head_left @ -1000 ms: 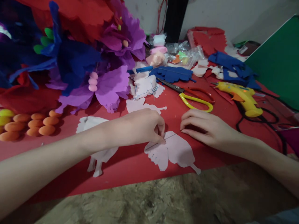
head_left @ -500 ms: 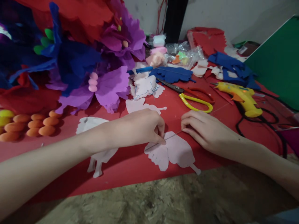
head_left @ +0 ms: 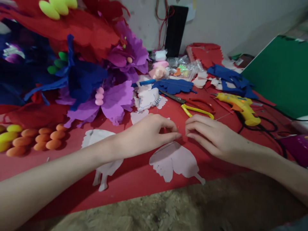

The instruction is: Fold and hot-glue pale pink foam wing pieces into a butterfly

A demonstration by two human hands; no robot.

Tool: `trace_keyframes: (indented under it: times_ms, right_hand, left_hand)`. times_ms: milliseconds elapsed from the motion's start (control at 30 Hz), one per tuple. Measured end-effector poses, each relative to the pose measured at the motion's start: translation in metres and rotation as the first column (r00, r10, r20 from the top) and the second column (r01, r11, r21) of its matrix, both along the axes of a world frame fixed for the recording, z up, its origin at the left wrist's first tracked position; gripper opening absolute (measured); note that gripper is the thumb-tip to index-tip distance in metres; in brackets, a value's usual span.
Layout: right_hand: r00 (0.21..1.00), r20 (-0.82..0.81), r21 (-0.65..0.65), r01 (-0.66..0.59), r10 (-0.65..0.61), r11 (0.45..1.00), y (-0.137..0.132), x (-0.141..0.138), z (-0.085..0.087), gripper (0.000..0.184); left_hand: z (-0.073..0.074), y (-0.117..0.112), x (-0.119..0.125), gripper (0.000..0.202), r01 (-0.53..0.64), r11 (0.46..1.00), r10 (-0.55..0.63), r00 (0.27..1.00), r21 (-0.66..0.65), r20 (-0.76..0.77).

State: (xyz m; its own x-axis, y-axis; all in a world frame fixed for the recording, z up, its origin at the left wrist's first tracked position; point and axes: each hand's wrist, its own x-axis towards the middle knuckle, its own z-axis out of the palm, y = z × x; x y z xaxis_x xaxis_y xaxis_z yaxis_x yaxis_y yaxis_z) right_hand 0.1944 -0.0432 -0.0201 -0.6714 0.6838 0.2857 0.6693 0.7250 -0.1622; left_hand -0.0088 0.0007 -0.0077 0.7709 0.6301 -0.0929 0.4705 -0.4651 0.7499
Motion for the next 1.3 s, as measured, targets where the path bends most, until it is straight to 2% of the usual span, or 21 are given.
trace_keyframes:
  times_ms: [133,333,433,500,567,633,700,767,867,1000,1167,1233,1300]
  right_hand:
    - [1.0,0.03,0.103,-0.005,0.002,0.995,0.0,-0.011,0.011,0.023]
    - [0.994,0.039,0.132,0.1,-0.106,0.986,0.003,-0.02,0.016,0.023]
    - [0.993,0.054,0.196,0.096,-0.109,0.976,0.003,-0.023,0.014,0.021]
    - [0.992,0.037,0.314,0.102,-0.119,0.944,0.0,-0.026,0.014,0.018]
    - [0.991,-0.032,0.464,0.132,-0.132,0.876,-0.006,-0.029,0.016,0.013]
    - [0.987,-0.108,0.54,0.156,-0.115,0.827,-0.01,-0.026,0.017,0.008]
    - [0.981,-0.121,0.471,0.189,-0.149,0.862,-0.009,-0.017,0.014,0.011]
    - [0.95,-0.064,0.297,0.312,-0.307,0.903,0.001,0.0,0.005,0.014]
    - [0.895,-0.019,0.203,0.439,-0.445,0.875,0.027,0.028,-0.016,0.021]
    - [0.859,0.018,0.057,0.51,-0.512,0.858,0.056,0.044,-0.032,0.035]
    - [0.803,-0.039,-0.147,0.584,-0.595,0.798,0.062,0.037,-0.022,0.06]
    - [0.776,-0.093,-0.249,0.588,-0.624,0.769,0.061,0.033,-0.013,0.058]
    - [0.751,-0.162,-0.363,0.558,-0.64,0.747,0.057,0.03,-0.005,0.049]
  left_hand:
    - [0.003,-0.004,0.001,0.015,-0.091,0.995,0.097,0.985,-0.05,0.142]
    - [0.006,-0.004,0.0,0.013,-0.172,0.984,0.176,0.968,-0.041,0.18]
    - [0.004,-0.004,0.001,0.013,-0.195,0.979,0.204,0.96,-0.067,0.193]
    - [0.004,-0.002,0.001,0.013,-0.209,0.972,0.227,0.954,-0.11,0.196]
    - [0.005,0.003,0.001,0.012,-0.242,0.957,0.271,0.941,-0.16,0.204]
    - [0.006,0.01,-0.002,0.013,-0.303,0.932,0.344,0.911,-0.198,0.225]
    - [0.008,0.016,-0.005,0.014,-0.379,0.898,0.43,0.863,-0.223,0.264]
    - [0.008,0.02,-0.007,0.015,-0.429,0.868,0.49,0.819,-0.25,0.3]
    - [0.006,0.022,-0.008,0.014,-0.437,0.848,0.521,0.792,-0.3,0.318]
    - [0.005,0.019,-0.006,0.012,-0.416,0.839,0.528,0.78,-0.35,0.337]
    - [0.007,0.019,-0.006,0.014,-0.414,0.823,0.559,0.716,-0.389,0.419]
    - [0.008,0.02,-0.007,0.013,-0.411,0.816,0.571,0.681,-0.406,0.459]
    - [0.009,0.022,-0.009,0.014,-0.399,0.809,0.581,0.647,-0.431,0.493]
